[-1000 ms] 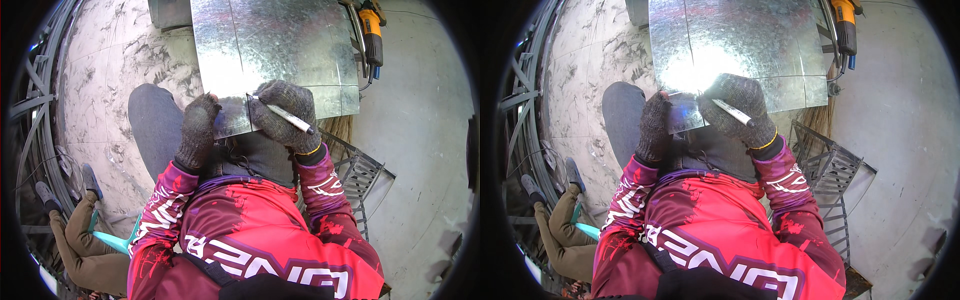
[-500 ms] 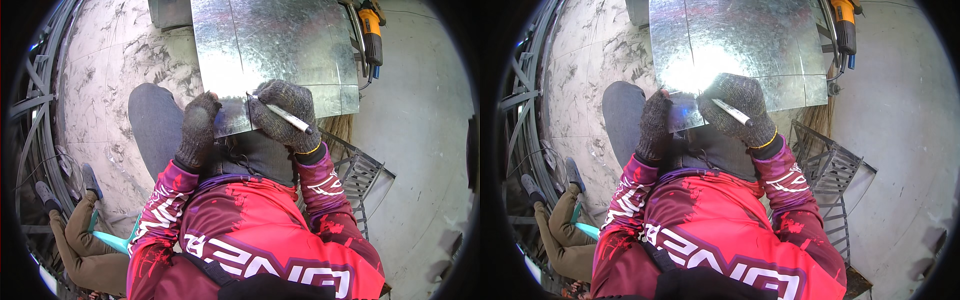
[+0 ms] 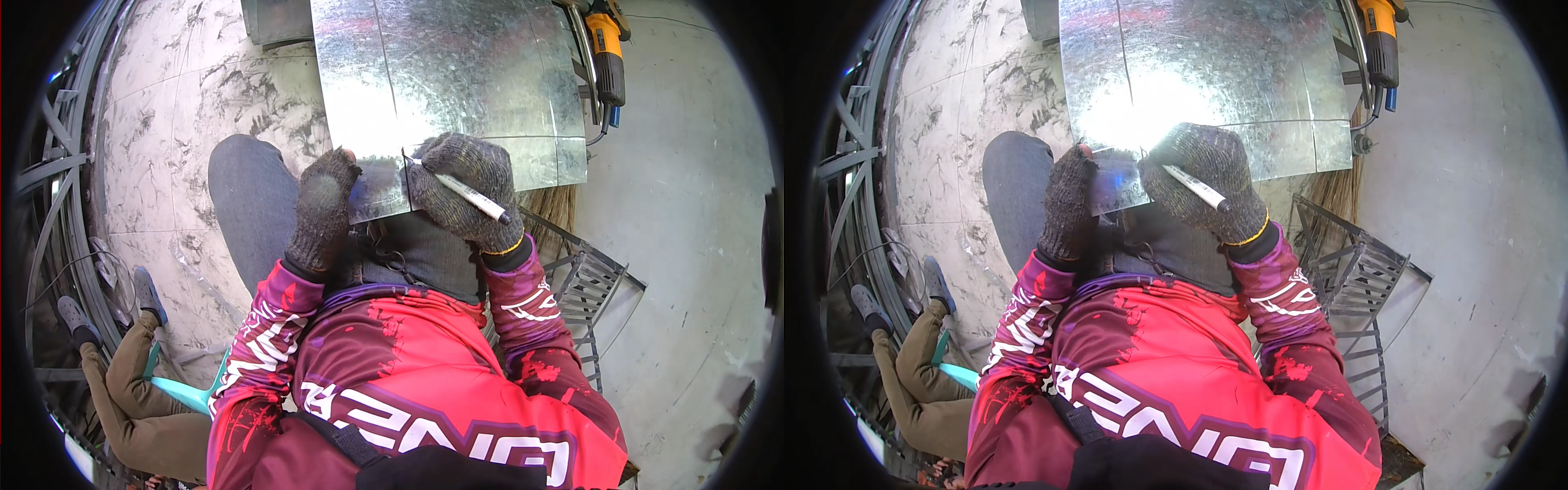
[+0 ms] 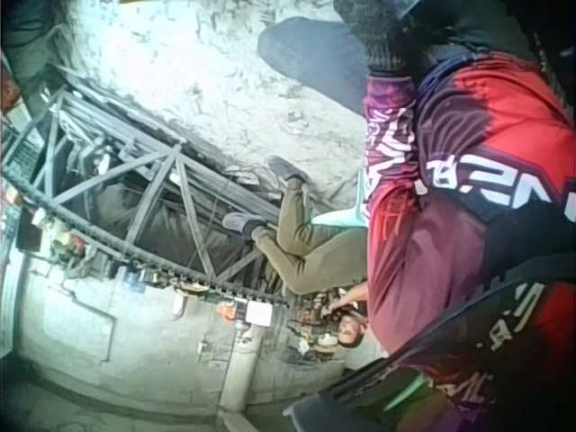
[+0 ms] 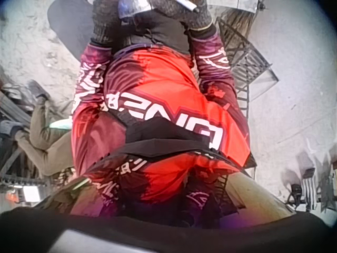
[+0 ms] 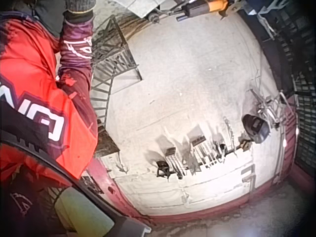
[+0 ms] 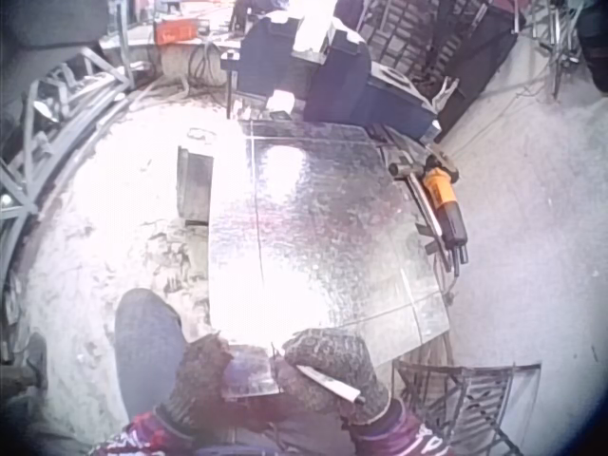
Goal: Drawing marking lines on a metal sheet using a marker and a small piece of metal as a straight edge.
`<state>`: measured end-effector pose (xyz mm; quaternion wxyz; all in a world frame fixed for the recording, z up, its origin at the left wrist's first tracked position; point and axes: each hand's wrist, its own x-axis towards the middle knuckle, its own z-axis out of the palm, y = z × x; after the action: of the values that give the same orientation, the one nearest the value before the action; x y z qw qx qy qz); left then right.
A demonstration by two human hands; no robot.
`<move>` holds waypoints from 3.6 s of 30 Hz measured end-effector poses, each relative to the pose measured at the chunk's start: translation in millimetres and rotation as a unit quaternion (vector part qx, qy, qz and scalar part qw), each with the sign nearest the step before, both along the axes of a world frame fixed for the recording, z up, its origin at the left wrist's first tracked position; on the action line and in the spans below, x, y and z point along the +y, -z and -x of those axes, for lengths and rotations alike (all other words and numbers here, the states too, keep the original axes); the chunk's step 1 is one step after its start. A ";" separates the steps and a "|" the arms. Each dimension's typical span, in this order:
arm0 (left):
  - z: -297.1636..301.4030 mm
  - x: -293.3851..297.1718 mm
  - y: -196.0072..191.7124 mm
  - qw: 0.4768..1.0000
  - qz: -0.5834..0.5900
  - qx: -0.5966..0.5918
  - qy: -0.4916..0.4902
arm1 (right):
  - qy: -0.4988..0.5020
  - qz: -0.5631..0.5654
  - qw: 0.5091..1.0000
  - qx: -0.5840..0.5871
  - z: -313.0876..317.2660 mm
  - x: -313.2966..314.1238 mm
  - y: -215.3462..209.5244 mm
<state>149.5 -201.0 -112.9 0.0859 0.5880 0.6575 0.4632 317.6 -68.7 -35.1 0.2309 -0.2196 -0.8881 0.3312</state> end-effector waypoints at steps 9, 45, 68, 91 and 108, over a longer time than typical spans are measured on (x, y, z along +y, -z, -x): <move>0.5 1.9 -2.4 1.000 0.015 -0.012 0.012 | -0.020 -0.018 0.999 0.018 -2.4 0.8 2.4; -1.9 -1.8 9.4 0.999 0.030 0.020 -0.003 | 0.019 -0.016 1.000 -0.007 -2.3 -7.1 -1.4; -0.4 4.0 0.0 1.000 0.010 0.027 0.006 | 0.035 -0.023 0.998 0.043 -1.4 -8.8 6.2; -1.9 -1.0 22.3 0.997 0.057 -0.051 0.009 | 0.041 0.007 0.998 0.044 -3.4 -11.4 8.5; 3.1 -0.3 30.7 0.996 0.087 -0.006 0.023 | 0.027 -0.030 0.999 0.014 -5.8 -12.6 5.8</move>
<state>146.5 -201.2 -143.6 0.1512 0.5904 0.6814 0.4052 323.3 -81.3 -40.9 0.2585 -0.2323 -0.8879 0.3014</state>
